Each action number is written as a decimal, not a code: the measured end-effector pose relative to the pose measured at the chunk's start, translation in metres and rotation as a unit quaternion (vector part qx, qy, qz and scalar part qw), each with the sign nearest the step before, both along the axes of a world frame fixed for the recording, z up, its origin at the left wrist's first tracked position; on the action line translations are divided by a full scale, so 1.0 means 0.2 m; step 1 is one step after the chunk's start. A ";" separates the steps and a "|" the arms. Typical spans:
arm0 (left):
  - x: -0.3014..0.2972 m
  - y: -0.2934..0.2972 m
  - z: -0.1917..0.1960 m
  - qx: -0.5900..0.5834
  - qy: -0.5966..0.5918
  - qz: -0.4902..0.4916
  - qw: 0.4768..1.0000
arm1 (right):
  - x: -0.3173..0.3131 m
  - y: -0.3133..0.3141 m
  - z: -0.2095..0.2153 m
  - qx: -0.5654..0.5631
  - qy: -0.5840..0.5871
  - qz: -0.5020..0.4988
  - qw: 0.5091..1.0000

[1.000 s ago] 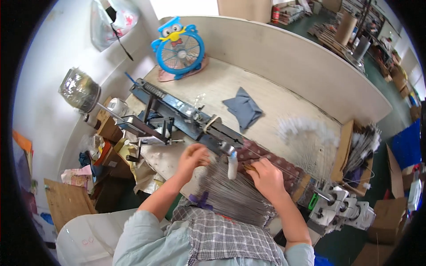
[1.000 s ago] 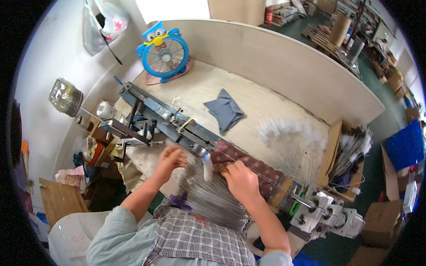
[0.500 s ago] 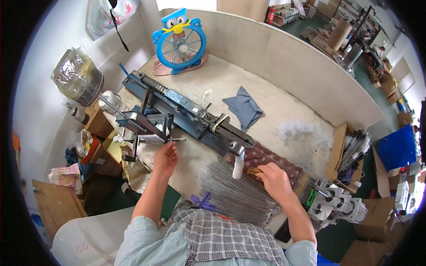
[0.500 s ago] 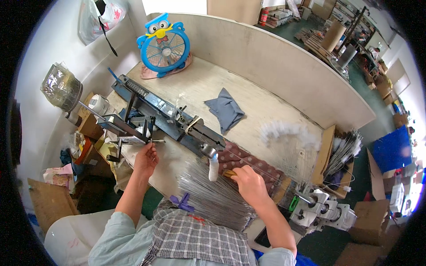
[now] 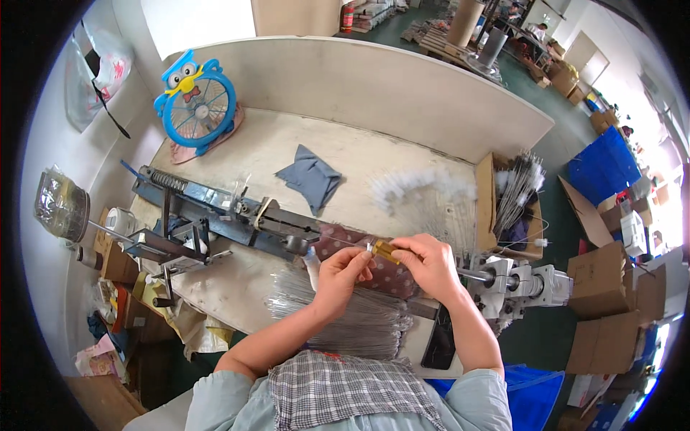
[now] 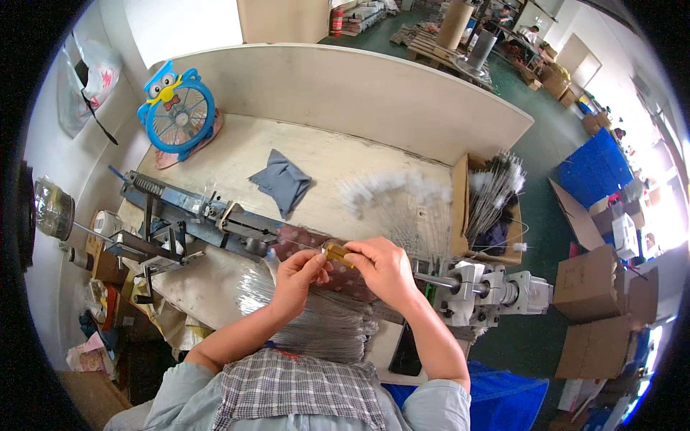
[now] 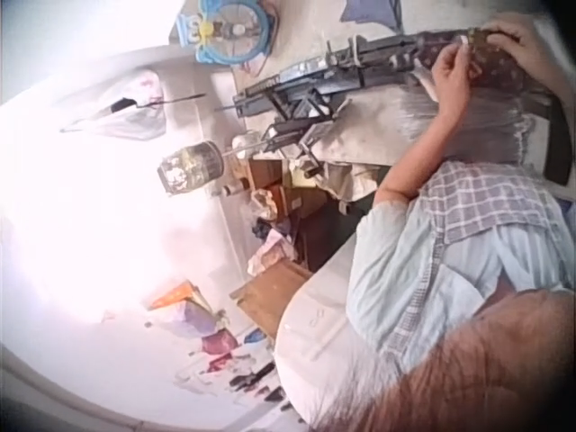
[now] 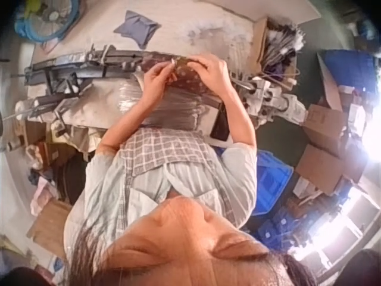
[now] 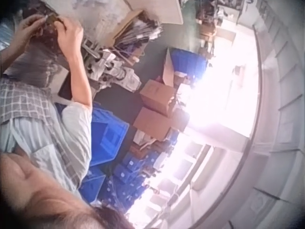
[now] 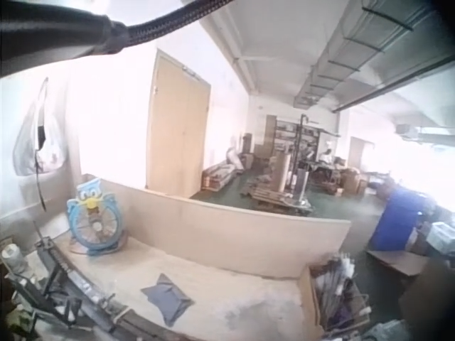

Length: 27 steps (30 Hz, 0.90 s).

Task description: Manually inserting bundles of bristles into metal holders and using a crimping machine to secure them.

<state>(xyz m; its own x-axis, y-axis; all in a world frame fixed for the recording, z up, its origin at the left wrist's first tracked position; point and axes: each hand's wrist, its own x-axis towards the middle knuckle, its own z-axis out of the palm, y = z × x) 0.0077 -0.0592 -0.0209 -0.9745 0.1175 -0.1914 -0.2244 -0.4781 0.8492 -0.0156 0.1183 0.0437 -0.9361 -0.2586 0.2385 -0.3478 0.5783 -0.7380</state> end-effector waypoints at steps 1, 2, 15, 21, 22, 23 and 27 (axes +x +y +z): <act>0.00 0.02 -0.01 -0.015 0.017 -0.009 1.000 | 0.01 0.03 -0.01 -0.001 0.007 0.009 1.000; -0.01 0.04 -0.02 -0.030 0.033 -0.017 0.999 | 0.01 0.05 -0.01 -0.004 0.007 0.008 1.000; 0.02 -0.06 0.10 0.012 -0.080 0.124 0.989 | -0.12 -0.19 0.01 0.119 0.220 0.011 0.968; 0.00 -0.09 0.10 0.054 -0.090 0.104 0.989 | -0.14 -0.29 -0.04 0.063 0.140 0.039 0.987; 0.01 -0.10 0.09 0.051 -0.086 0.097 0.990 | -0.13 -0.29 -0.02 0.069 0.139 0.044 0.987; 0.02 -0.11 0.08 0.058 -0.086 0.099 0.990 | -0.12 -0.29 0.00 0.080 0.111 0.048 0.989; 0.02 -0.12 0.06 -0.014 -0.044 0.061 0.997 | -0.14 -0.29 -0.01 0.042 -0.012 0.045 0.998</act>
<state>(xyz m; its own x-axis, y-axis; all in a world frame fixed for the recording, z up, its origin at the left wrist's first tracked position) 0.0126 -0.0834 -0.0088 -0.9607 -0.0068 -0.2775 -0.2399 -0.4826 0.8424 -0.0441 0.0604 0.0421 -0.9135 -0.3595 0.1904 -0.3838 0.6065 -0.6963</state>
